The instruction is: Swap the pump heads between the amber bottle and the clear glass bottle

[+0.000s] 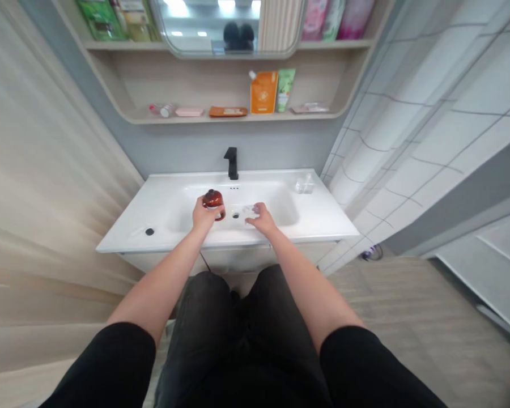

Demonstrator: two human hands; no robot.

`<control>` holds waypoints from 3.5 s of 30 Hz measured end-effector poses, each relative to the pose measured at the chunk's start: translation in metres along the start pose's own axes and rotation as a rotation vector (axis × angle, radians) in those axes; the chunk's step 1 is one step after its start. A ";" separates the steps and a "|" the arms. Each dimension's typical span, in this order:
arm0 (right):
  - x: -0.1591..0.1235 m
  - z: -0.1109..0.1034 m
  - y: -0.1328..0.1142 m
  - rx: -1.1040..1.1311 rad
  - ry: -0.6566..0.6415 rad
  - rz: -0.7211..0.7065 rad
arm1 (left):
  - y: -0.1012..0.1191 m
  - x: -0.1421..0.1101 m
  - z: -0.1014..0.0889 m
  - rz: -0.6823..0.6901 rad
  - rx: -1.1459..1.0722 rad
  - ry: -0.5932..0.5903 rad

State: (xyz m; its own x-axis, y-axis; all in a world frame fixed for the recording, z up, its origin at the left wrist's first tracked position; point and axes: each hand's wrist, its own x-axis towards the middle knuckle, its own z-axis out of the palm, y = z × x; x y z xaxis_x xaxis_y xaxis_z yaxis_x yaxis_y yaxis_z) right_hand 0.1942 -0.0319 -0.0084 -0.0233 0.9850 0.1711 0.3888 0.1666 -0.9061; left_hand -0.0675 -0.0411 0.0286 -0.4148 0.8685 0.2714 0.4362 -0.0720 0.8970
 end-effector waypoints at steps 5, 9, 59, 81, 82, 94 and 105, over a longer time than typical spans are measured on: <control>-0.002 0.002 -0.003 -0.142 -0.060 -0.040 | 0.003 -0.008 0.015 0.164 0.156 -0.165; -0.002 0.003 -0.005 -0.155 -0.073 -0.046 | 0.001 -0.009 0.019 0.219 0.216 -0.197; -0.007 0.002 -0.014 -0.076 -0.136 -0.097 | 0.017 -0.026 0.010 0.575 0.459 -0.177; -0.005 0.002 -0.012 -0.097 -0.166 -0.122 | 0.013 -0.024 0.008 0.640 0.423 -0.170; -0.005 0.002 -0.012 -0.104 -0.166 -0.123 | 0.012 -0.024 0.009 0.654 0.453 -0.159; -0.005 0.002 -0.014 -0.136 -0.155 -0.114 | 0.008 -0.024 0.010 0.719 0.546 -0.101; -0.006 0.001 -0.015 -0.080 -0.165 -0.101 | 0.005 -0.023 0.012 0.746 0.557 -0.070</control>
State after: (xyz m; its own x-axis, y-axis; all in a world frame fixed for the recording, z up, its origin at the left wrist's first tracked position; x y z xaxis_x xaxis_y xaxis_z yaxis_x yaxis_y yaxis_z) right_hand 0.1877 -0.0406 0.0033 -0.2140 0.9586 0.1877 0.4482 0.2671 -0.8531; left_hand -0.0456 -0.0558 0.0228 0.1675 0.7214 0.6719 0.8980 -0.3929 0.1980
